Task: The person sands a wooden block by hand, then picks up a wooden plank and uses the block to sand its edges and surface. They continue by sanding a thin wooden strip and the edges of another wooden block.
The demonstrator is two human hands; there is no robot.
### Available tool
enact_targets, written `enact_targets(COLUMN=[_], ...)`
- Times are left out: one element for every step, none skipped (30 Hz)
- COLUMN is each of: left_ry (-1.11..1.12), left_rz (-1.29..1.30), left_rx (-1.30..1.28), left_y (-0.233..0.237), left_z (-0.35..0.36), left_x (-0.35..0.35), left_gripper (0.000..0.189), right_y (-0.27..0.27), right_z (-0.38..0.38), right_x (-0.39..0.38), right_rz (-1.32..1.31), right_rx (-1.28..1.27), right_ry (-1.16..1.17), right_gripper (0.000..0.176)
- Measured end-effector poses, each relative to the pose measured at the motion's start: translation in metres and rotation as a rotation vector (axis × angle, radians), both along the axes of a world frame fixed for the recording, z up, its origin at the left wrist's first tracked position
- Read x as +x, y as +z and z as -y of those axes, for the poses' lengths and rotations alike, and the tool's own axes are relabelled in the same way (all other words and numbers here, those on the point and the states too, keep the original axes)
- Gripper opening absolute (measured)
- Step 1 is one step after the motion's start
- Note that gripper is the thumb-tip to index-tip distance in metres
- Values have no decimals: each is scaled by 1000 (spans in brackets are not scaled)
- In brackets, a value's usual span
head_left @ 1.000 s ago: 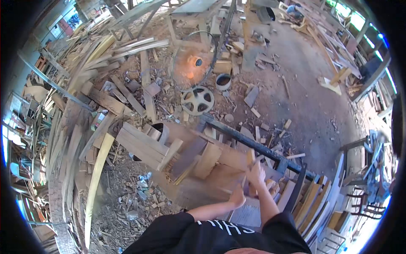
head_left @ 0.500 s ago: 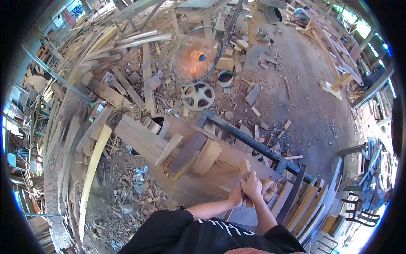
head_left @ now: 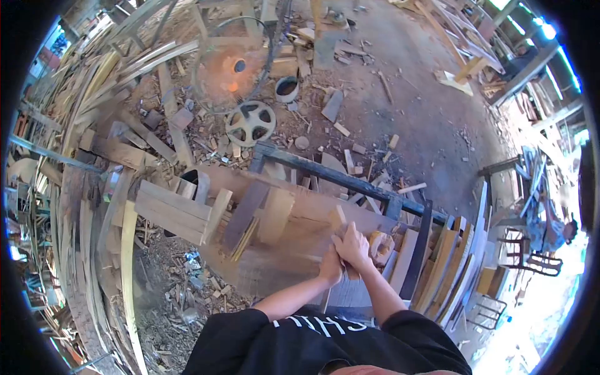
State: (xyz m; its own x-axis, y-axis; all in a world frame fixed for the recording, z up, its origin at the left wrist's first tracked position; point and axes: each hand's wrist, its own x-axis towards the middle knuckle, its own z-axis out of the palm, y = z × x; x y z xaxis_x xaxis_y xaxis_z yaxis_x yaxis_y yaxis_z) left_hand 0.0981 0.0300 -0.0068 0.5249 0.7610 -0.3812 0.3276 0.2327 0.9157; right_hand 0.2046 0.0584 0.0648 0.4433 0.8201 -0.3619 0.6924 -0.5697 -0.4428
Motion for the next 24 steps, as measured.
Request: enact_targets(left_ry=[-9,-41,-72,-78,-93,-111,-121,-70,-16,-21,25,71,64,23,-16,-18,-100,-183,-188,-123,-55,-54,113,279], left_rz=[-5,-148,-290,-292,-300,-304,-296,-224,-153,-149,-89,-33,-38,-92,-145,-145,-266,-386,-379,-271,-158,-142,75,281], left_rx=[-15,87,196,200,223,244,246,233,214,196,117,40,27,38,61,78,91,104,122,186,241,235,-6,-252], left_y=[-3,-9,-14,-22,-29,-32,-23,-14,-9,-15,-23,-29,-14,3,18,10,-7,-16,-13,-12,-13,-22,-39,-50], left_z=[4,4,4,6,6,6,6,6,5,6,7,8,6,1,-6,-7,-5,-3,-1,1,3,5,9,16], left_x=[-1,-3,-5,-7,-8,-8,-7,-6,-3,-1,1,1,0,-2,-3,-4,-6,-8,-10,-9,-6,1,7,9], left_gripper=[34,35,35,35,35,36,36,38,39,39,39,39,39,38,36,36,35,33,33,34,35,35,37,39], right_y=[-7,-18,-27,-32,-35,-34,-29,-22,-5,4,4,4,3,-7,-23,-36,-44,-50,-46,-42,-32,-21,-12,-3], right_z=[-9,-29,-44,-51,-57,-59,-51,-35,-16,-4,-1,1,4,-4,-24,-38,-44,-50,-55,-47,-29,-14,-5,4], right_x=[5,14,19,22,25,26,23,17,8,2,2,2,1,6,15,21,24,28,31,30,21,16,11,5], right_rz=[-5,-17,-29,-32,-29,-24,-18,-8,-14,-26,-25,-56,-89,-93,-62,-29,-28,-17,-2,10,-12,-34,-25,-48], right_rx=[-15,4,28,32,31,28,12,12,-31,-86,-104,-76,-46,-48,-19,18,37,46,51,61,28,-16,-31,-41], right_ry=[-9,-46,-80,-86,-85,-87,-86,-93,-47,-1,-6,-32,-60,-67,-96,-123,-127,-141,-157,-166,-135,-98,-99,-93], right_gripper=[44,45,47,47,47,47,47,47,47,47,47,48,49,49,51,52,52,52,52,52,51,50,50,50])
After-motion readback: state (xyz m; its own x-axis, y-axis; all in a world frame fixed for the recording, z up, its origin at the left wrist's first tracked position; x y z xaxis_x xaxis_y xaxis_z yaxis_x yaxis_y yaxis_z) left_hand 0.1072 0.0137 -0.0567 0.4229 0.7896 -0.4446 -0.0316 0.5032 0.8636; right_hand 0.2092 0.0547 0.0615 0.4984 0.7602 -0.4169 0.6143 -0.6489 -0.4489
